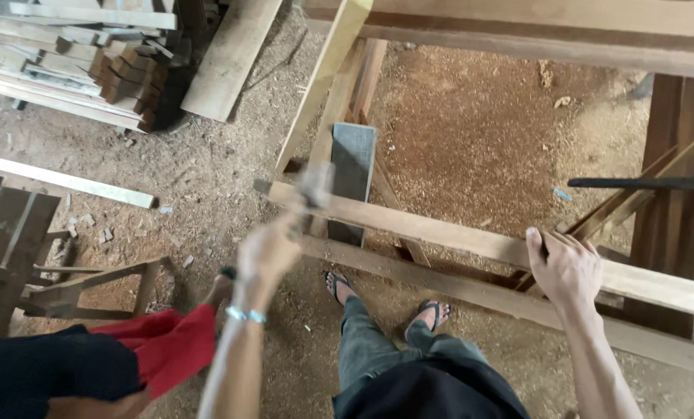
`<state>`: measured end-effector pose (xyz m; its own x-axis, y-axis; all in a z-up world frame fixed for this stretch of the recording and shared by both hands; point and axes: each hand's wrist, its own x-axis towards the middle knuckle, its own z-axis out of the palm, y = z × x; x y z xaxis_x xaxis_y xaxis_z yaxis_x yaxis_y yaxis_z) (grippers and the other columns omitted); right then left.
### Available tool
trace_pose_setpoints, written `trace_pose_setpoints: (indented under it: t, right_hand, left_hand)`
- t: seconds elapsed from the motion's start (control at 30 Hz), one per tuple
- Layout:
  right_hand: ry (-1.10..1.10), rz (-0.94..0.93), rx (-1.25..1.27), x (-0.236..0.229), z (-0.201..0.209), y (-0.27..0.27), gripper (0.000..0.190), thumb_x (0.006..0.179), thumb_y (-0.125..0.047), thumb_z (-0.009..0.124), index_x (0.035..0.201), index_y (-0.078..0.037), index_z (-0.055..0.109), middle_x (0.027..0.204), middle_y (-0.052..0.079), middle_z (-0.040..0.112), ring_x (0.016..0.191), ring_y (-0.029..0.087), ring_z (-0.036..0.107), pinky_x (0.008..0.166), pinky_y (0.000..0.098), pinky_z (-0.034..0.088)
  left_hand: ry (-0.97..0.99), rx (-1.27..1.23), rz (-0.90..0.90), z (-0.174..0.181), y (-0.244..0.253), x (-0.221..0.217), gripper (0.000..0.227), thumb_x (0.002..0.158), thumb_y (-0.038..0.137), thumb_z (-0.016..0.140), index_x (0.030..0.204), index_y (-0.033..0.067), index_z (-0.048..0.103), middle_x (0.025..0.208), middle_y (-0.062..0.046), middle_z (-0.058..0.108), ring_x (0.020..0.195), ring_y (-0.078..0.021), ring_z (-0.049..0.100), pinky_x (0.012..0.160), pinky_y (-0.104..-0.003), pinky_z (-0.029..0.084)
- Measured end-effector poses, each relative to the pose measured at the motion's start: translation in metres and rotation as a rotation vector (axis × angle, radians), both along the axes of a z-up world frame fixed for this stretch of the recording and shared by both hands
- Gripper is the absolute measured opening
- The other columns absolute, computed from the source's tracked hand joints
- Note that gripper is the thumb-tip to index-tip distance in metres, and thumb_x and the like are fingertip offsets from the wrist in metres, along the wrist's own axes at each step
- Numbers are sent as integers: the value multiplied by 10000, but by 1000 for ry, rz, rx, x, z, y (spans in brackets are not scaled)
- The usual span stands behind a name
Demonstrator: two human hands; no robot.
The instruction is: The person uses a hand scraper to shave and smooth the edges and surfaces of a wooden beam, repeatedly sliding the tool across the grain while another person stands nearby.
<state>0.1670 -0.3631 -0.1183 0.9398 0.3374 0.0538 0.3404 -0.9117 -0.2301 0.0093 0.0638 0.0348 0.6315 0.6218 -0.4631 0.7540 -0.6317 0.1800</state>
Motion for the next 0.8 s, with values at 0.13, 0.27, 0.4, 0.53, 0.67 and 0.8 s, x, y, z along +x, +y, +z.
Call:
trace_pose_setpoints:
  t: [0.13,0.27,0.4,0.53,0.67,0.8]
  right_hand:
    - [-142,25,85,-2,5,2,497,1141,-435,443,906,-116,743,828,78,741,793,229,706,893,376,521]
    - [-72,4,61,0,5,6,509,1134,-427,444,859,-113,735,862,61,750,807,228,712,885,372,528]
    - [-97,28,41,-1,3,-1,494,1120,-423,444,868,-125,747,836,62,748,792,229,712,875,382,533]
    - [6,10,-4,1,-2,3,544,1140,-467,425,858,-130,746,841,32,759,732,190,710,834,353,547]
    - [-5,15,40,6,6,3,516,1121,-475,419,901,-150,755,844,22,756,713,180,698,836,357,543]
    - [-98,168,42,-8,26,13,516,978,-570,462,1116,-150,727,1061,59,755,978,222,678,912,416,490]
  left_hand:
    - [74,105,75,20,57,1,693,934,136,615,1548,352,376,592,-7,549,397,-100,362,358,-245,294]
    - [-123,76,62,10,35,2,774,894,22,576,1567,346,373,539,-22,534,375,-108,393,340,-241,306]
    - [-130,17,-142,-19,-20,-9,709,930,128,611,1556,335,351,535,3,548,376,-86,417,337,-221,337]
    - [-155,62,-63,-22,7,-18,781,940,114,609,1611,364,296,913,198,494,384,-86,435,329,-218,355]
    - [-16,41,216,-30,53,-28,736,1000,158,587,1607,395,244,757,-148,677,428,-107,416,371,-230,319]
    - [-341,-42,304,-48,40,-43,801,939,87,610,1588,379,242,811,-87,707,412,-107,469,340,-244,377]
